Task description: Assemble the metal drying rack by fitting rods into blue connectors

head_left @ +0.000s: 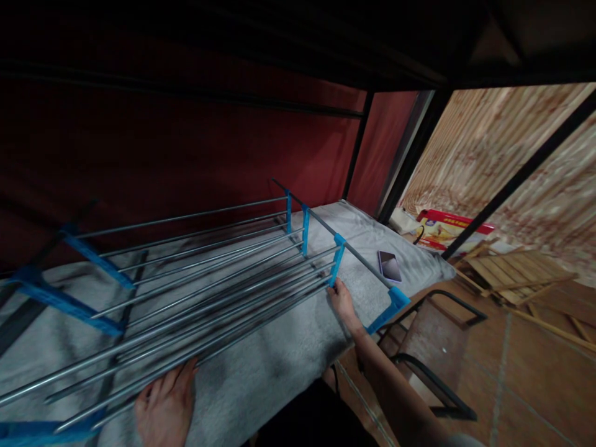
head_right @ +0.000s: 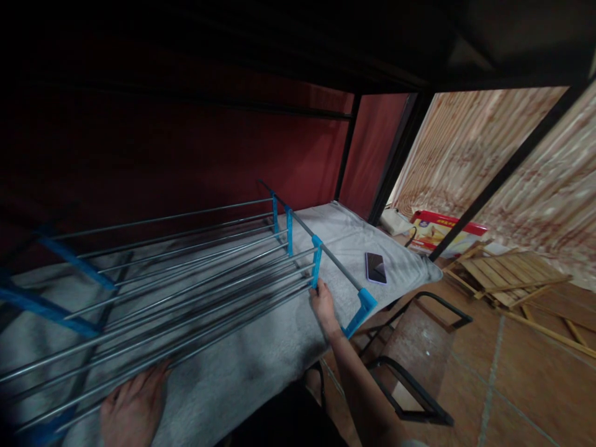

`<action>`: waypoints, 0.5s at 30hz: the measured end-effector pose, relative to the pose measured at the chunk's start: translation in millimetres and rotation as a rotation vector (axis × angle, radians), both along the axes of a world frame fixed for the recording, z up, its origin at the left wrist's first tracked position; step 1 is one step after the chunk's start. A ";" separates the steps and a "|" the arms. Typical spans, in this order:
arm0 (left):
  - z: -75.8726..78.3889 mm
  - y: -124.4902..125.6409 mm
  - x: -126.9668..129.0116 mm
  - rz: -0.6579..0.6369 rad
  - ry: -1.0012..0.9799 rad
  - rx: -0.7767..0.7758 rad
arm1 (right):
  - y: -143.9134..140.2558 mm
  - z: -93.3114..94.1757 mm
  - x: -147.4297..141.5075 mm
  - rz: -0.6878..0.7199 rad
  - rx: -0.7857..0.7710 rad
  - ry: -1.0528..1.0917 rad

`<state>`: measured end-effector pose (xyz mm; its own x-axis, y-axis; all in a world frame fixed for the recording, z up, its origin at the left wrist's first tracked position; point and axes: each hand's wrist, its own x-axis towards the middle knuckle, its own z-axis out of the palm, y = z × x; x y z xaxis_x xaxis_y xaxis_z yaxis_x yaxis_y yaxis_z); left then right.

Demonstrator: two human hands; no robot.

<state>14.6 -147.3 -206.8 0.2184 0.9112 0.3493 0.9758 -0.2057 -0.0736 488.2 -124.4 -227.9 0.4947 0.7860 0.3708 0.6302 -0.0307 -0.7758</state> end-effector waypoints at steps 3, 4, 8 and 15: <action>0.0 -0.3 -0.1 0.007 -0.003 -0.010 | 0.4 -1.8 1.4 0.014 0.000 0.031; -0.3 -0.2 -0.1 0.007 -0.004 -0.010 | 0.3 -2.4 1.9 0.016 0.001 0.039; -1.0 0.0 -0.2 0.006 0.009 -0.012 | -0.3 -4.0 2.5 0.013 0.011 0.059; -2.4 0.0 -0.6 -0.010 -0.033 0.002 | -1.2 -4.8 0.8 0.014 0.032 0.049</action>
